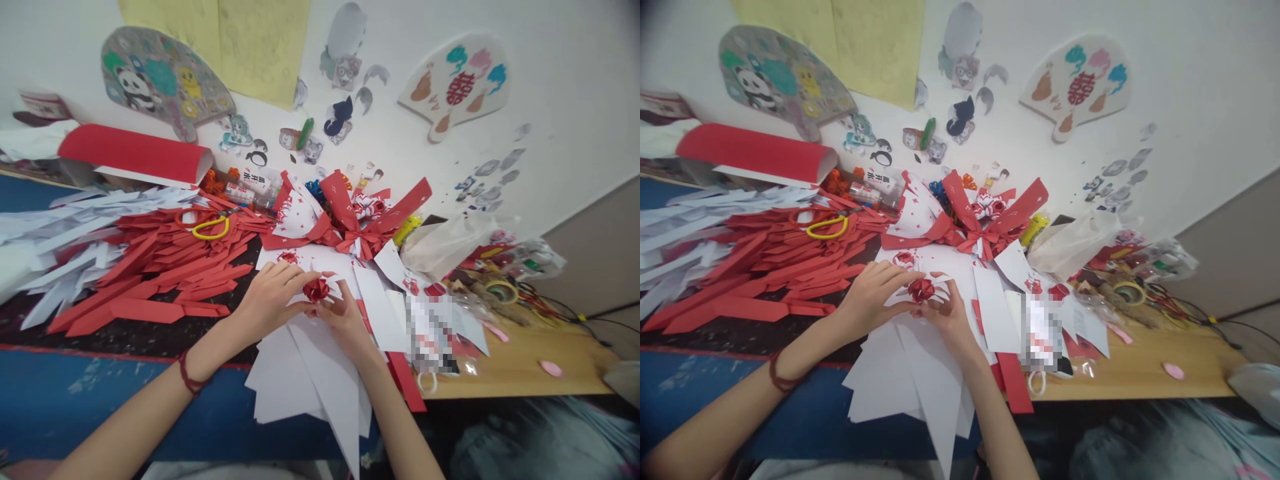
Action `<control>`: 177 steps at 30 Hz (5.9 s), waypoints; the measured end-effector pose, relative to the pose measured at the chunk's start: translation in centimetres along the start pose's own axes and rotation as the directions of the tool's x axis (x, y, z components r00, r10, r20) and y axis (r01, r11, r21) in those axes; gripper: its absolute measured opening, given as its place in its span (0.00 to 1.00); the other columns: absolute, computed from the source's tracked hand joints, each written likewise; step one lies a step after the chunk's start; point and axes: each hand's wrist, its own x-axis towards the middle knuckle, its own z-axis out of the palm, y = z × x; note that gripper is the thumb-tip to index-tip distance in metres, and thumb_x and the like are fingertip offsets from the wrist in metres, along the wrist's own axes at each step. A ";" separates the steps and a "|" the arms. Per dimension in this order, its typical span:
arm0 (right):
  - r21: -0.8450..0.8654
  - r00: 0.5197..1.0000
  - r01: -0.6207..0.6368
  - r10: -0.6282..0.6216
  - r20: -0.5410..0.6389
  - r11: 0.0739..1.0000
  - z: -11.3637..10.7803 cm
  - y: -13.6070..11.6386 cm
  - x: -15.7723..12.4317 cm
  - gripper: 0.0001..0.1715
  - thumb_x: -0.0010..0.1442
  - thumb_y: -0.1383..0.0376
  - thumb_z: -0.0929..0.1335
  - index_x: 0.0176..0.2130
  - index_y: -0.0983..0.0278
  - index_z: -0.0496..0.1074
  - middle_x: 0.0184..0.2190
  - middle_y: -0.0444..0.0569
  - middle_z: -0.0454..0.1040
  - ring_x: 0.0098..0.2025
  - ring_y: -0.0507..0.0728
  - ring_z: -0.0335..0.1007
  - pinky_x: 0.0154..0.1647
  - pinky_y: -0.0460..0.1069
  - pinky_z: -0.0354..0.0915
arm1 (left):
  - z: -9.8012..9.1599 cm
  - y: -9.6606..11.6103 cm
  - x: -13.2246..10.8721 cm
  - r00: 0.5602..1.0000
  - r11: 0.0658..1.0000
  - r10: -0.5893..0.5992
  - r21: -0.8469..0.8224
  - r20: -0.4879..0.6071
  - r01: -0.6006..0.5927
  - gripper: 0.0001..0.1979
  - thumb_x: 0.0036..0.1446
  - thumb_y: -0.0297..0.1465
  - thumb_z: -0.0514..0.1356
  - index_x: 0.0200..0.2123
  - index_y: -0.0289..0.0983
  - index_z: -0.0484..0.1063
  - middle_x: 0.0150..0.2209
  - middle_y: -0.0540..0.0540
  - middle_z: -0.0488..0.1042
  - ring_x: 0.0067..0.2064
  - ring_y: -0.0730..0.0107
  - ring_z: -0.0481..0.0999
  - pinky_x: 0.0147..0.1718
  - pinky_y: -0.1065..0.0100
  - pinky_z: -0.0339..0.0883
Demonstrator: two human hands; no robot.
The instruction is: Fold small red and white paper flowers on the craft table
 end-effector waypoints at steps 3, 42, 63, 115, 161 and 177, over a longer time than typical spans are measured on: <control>-0.010 1.000 0.008 -0.008 0.026 1.000 0.0 0.0 0.1 0.29 0.55 0.62 0.74 0.51 0.54 0.60 0.39 0.45 0.75 0.35 0.53 0.74 0.40 0.50 0.69 | 0.1 -0.1 -0.1 1.000 1.000 0.013 -0.002 0.008 -0.013 0.22 0.60 0.38 0.62 0.56 0.41 0.66 0.41 0.47 0.73 0.41 0.64 0.68 0.39 0.65 0.58; -0.129 0.991 0.060 -0.075 -0.111 0.990 0.0 0.2 0.1 0.32 0.48 0.65 0.76 0.45 0.54 0.56 0.38 0.42 0.74 0.36 0.52 0.73 0.37 0.48 0.69 | 1.2 1.0 -0.4 0.994 0.986 -0.105 -0.128 -0.013 0.103 0.20 0.60 0.42 0.61 0.50 0.36 0.66 0.39 0.44 0.74 0.41 0.63 0.72 0.39 0.64 0.66; -0.201 0.983 0.073 -0.104 -0.148 0.977 0.8 0.7 0.1 0.27 0.50 0.68 0.73 0.44 0.56 0.56 0.36 0.42 0.75 0.41 0.55 0.75 0.40 0.50 0.71 | 2.0 2.5 -0.4 0.972 0.961 -0.213 -0.201 -0.100 0.190 0.08 0.62 0.31 0.58 0.44 0.36 0.67 0.36 0.46 0.72 0.38 0.67 0.72 0.38 0.66 0.67; 0.112 0.999 -0.049 0.050 -0.010 0.993 -0.7 0.4 0.2 0.22 0.50 0.63 0.76 0.45 0.61 0.70 0.34 0.47 0.74 0.31 0.51 0.62 0.32 0.47 0.55 | -0.6 -0.1 0.0 0.998 1.000 0.008 0.014 0.056 -0.009 0.21 0.61 0.37 0.61 0.57 0.42 0.67 0.49 0.44 0.72 0.49 0.60 0.68 0.43 0.63 0.57; -0.173 0.989 -0.030 0.004 -0.145 0.984 -1.6 0.1 0.1 0.35 0.61 0.57 0.67 0.64 0.56 0.56 0.26 0.41 0.72 0.27 0.52 0.61 0.31 0.47 0.56 | 0.9 0.0 -0.7 0.998 0.963 -0.016 -0.268 0.064 0.033 0.14 0.67 0.34 0.54 0.53 0.38 0.69 0.35 0.47 0.78 0.32 0.74 0.76 0.33 0.74 0.67; -0.302 0.997 0.018 -0.040 -0.068 0.953 -1.2 0.2 0.0 0.30 0.63 0.52 0.66 0.61 0.54 0.58 0.27 0.41 0.69 0.29 0.53 0.64 0.32 0.48 0.60 | 0.8 0.6 -0.5 0.995 0.946 -0.078 -0.311 0.059 0.092 0.12 0.66 0.36 0.55 0.48 0.41 0.74 0.27 0.53 0.79 0.22 0.81 0.73 0.23 0.79 0.60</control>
